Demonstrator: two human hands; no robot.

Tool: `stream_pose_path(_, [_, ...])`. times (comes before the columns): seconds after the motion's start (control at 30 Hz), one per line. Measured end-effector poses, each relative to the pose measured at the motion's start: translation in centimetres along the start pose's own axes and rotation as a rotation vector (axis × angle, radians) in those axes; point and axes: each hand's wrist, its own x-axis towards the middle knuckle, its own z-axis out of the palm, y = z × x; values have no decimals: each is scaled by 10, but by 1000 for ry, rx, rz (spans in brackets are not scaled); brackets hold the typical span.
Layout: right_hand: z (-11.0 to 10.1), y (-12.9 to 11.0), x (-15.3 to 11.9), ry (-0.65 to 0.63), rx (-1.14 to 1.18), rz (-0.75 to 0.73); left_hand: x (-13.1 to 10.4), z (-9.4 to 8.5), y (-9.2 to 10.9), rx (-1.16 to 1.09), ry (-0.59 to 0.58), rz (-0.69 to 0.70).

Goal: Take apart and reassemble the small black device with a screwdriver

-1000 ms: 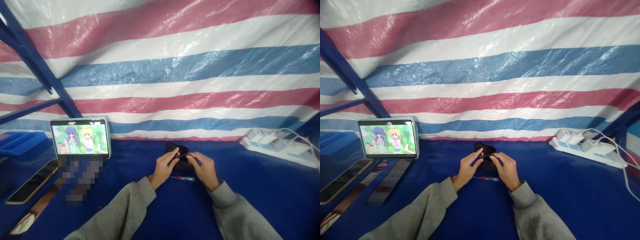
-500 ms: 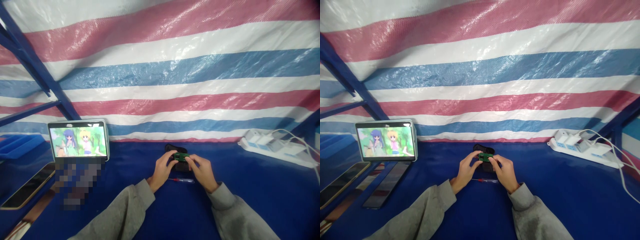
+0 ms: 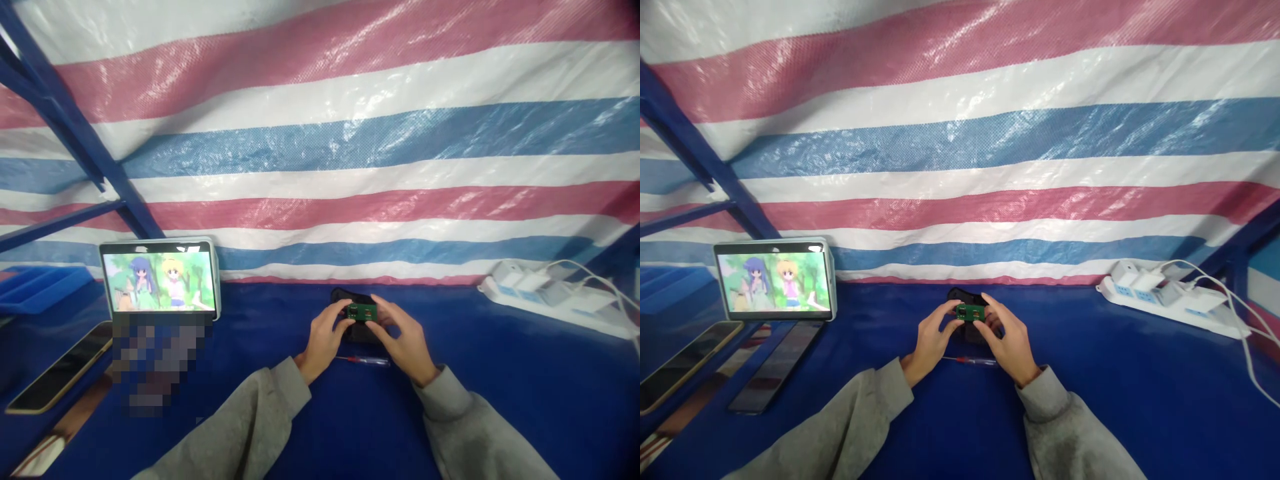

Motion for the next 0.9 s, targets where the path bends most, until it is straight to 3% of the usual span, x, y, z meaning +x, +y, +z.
stream_pose_path(0.33, [-1, 1, 0, -54, -46, -85, -1, -2, 1, 2, -9, 25])
stream_pose_path(0.9, [-2, 1, -1, 0, -83, -123, 1, -4, 6, -54, 8, 100])
